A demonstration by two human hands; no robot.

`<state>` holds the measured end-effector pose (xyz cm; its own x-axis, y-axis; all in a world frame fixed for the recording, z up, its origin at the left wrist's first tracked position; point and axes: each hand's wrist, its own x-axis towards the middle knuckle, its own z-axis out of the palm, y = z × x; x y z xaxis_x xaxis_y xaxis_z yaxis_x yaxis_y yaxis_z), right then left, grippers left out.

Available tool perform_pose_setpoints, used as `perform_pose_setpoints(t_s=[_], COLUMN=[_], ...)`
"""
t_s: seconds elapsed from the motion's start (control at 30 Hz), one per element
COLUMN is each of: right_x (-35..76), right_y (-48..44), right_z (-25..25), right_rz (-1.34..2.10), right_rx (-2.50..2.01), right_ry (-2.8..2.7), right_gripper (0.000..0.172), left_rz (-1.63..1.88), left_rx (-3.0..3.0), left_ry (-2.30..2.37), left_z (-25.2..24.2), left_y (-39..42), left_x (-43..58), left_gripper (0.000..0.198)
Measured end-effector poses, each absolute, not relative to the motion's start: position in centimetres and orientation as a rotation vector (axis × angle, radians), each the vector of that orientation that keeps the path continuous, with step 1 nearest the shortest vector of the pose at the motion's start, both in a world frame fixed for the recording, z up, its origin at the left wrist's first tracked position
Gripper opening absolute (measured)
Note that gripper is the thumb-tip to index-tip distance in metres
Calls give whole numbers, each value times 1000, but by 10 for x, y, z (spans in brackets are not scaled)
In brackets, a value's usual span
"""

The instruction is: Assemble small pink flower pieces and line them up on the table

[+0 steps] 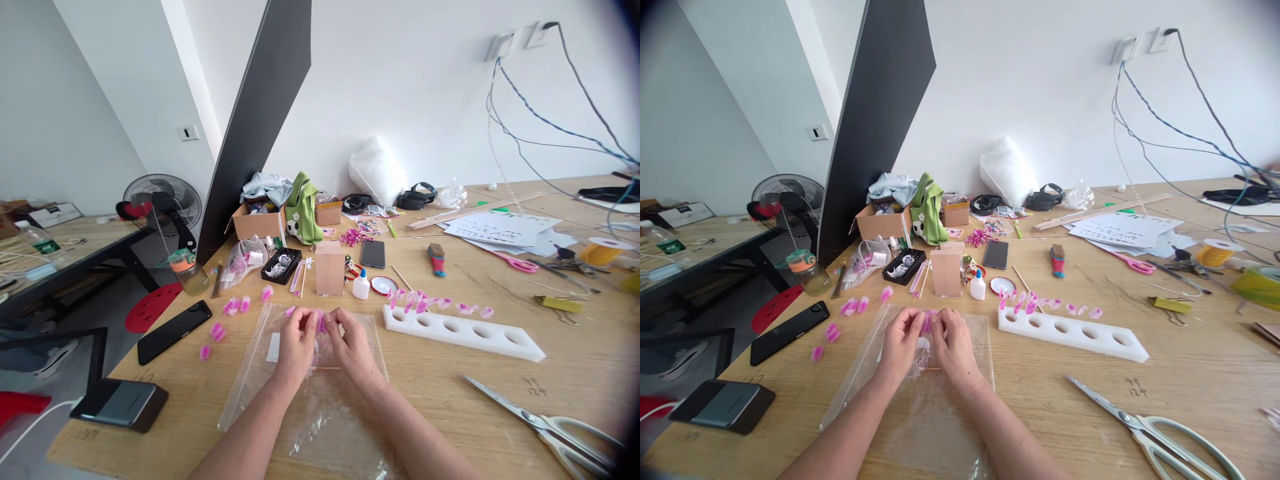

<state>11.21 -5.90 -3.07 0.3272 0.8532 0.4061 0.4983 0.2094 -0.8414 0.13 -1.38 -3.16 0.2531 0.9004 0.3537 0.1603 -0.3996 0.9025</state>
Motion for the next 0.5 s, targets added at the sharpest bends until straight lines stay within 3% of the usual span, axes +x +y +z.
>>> perform_pose_setpoints(t_s=[0.23, 0.5], right_x=[116, 119], right_y=[-56, -57], right_z=[-34, -33], right_rz=[338, 289], right_rx=[-1452, -1486], right_ry=[-1203, -1064], right_gripper=[33, 34], left_rz=[1567, 1443], left_rx=[2245, 2618], left_ry=[976, 983], left_z=[-18, -27], left_y=[-25, -32], left_x=[-3, 1], left_gripper=[18, 19])
